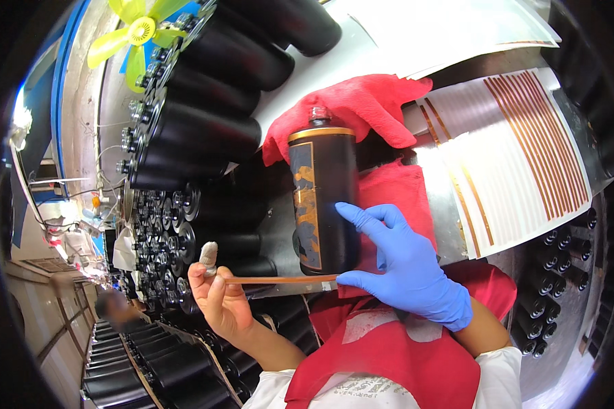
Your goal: The person applies decorative labels to black cylindrical bottles. They wipe the bottle surface with a green sponge, peel a label from a sheet, and carefully align and smooth it onto the bottle. The person also applies thin copper strips to the top and bottom rims of the bottle.
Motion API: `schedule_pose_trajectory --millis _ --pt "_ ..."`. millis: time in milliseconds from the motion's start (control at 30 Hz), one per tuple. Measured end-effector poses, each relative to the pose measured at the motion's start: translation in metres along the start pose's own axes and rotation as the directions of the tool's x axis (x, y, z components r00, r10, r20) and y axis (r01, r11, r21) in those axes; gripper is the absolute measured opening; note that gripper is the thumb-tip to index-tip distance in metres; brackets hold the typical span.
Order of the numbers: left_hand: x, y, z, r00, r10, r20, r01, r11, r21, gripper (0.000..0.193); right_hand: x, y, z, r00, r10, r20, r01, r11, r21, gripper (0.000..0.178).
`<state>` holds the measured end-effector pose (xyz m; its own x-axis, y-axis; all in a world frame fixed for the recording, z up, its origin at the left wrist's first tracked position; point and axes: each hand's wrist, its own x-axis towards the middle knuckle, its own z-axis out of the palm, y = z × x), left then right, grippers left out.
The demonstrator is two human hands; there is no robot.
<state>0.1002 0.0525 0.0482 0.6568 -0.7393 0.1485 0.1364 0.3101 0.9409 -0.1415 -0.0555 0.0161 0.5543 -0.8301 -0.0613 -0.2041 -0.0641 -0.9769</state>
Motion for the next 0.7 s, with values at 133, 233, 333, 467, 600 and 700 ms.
schedule_pose_trajectory --millis 133,233,333,467,600,700 --pt "0.007 -0.008 -0.011 0.998 -0.044 0.033 0.045 0.999 -0.017 0.034 -0.001 -0.004 0.005 1.0 0.023 -0.021 -0.023 1.0 0.017 0.086" --pt "0.012 -0.019 -0.016 0.996 -0.087 0.034 0.088 0.996 -0.008 0.035 -0.002 -0.005 0.007 0.998 0.057 -0.037 -0.056 0.998 0.029 0.089" --pt "0.015 -0.027 -0.021 0.99 -0.138 0.023 0.138 0.99 0.013 0.035 -0.002 -0.01 0.009 0.994 0.091 -0.055 -0.09 0.996 0.017 0.092" --pt "0.017 -0.039 -0.024 0.983 -0.176 0.045 0.176 0.984 0.004 0.035 -0.002 -0.013 0.014 0.991 0.104 -0.085 -0.104 0.995 0.001 0.093" --pt "0.017 -0.049 -0.027 0.982 -0.184 0.043 0.184 0.983 -0.01 0.035 -0.001 -0.015 0.02 0.989 0.105 -0.108 -0.111 0.993 -0.051 0.094" --pt "0.015 -0.052 -0.027 0.982 -0.185 0.031 0.185 0.982 -0.026 0.034 -0.002 -0.015 0.024 0.986 0.09 -0.14 -0.103 0.991 -0.091 0.095"
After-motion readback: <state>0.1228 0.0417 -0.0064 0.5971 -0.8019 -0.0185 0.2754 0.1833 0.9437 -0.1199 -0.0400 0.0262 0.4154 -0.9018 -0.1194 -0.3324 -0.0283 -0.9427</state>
